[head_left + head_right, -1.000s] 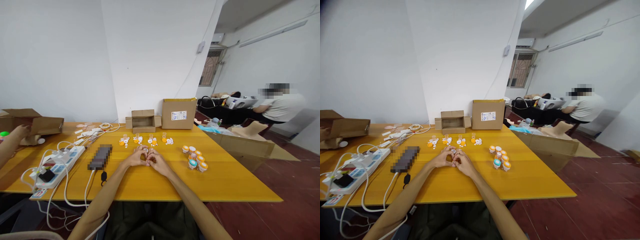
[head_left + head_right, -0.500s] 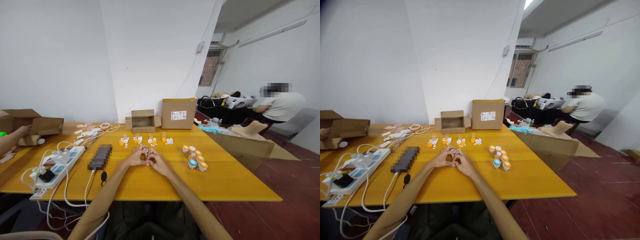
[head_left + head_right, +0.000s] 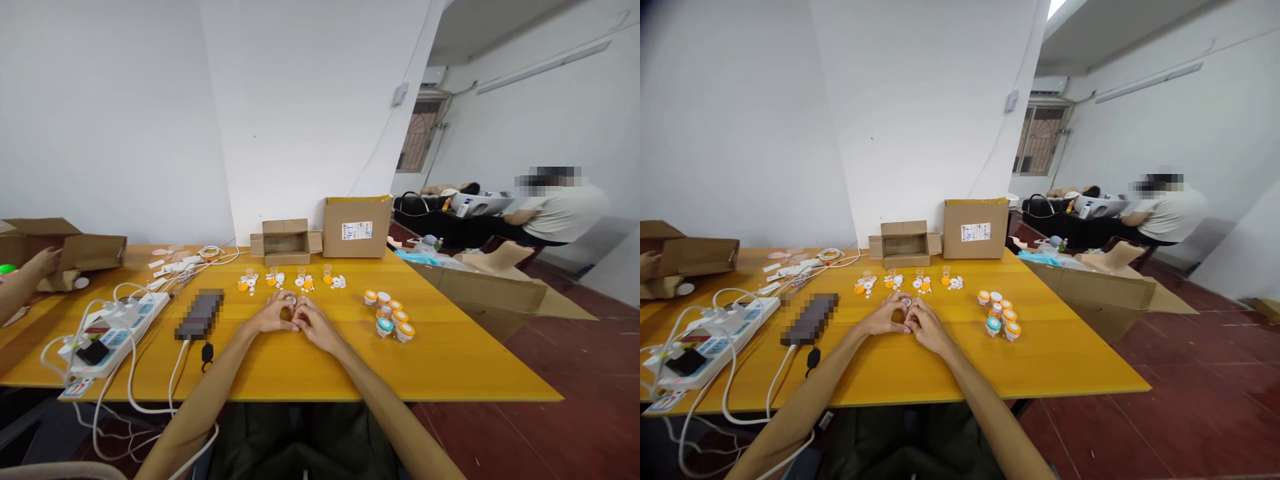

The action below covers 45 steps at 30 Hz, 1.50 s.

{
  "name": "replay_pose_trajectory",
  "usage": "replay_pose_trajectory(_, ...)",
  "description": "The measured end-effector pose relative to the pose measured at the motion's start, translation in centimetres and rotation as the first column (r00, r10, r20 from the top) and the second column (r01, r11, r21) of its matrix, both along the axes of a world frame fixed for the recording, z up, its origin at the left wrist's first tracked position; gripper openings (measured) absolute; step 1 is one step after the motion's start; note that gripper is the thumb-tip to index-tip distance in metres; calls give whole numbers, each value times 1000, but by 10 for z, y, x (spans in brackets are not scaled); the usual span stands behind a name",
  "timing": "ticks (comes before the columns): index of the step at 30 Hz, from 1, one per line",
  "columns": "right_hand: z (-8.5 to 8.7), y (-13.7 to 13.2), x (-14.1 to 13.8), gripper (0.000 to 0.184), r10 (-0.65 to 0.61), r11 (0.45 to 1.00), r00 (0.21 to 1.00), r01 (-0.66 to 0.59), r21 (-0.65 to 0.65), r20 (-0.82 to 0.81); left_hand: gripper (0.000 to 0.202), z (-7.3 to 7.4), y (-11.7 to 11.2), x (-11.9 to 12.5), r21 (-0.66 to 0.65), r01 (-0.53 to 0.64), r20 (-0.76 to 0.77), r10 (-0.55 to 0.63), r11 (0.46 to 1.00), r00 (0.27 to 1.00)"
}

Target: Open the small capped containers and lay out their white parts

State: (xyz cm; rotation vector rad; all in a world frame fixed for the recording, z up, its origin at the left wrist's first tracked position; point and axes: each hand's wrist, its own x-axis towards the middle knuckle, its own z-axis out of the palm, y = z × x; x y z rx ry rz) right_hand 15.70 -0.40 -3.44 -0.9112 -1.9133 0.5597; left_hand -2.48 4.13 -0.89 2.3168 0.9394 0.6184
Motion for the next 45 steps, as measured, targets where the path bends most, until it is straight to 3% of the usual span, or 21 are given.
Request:
replay_pose_trajectory(5,3,-1,0,15,-11,1000,999,11,13,-38,29,0,-1,0,0,6,0,-6,1000,1000)
replay_pose_trajectory(13,-6,5,4,15,-275,961,961,275,10,-3,27,3,-3,0,-6,0,-17,0,1000,1000)
replay_pose_trajectory(22,-7,6,5,20,-455,890,880,449,80,134,28,7,-6,1,-4,-19,-35,19,1000,999)
replay_pose_trajectory(26,-4,4,4,19,-430,903,895,424,73,115,28,5,-4,0,24,-12,-22,12,1000,1000)
replay_pose_trajectory(33,1,-1,0,16,-230,973,965,224,59,127,26,-2,0,-1,81,-11,17,10,997,1000)
replay_pose_trajectory(45,-3,1,1,16,-176,984,982,176,15,73,25,-1,-1,-1,107,-14,4,14,994,1000)
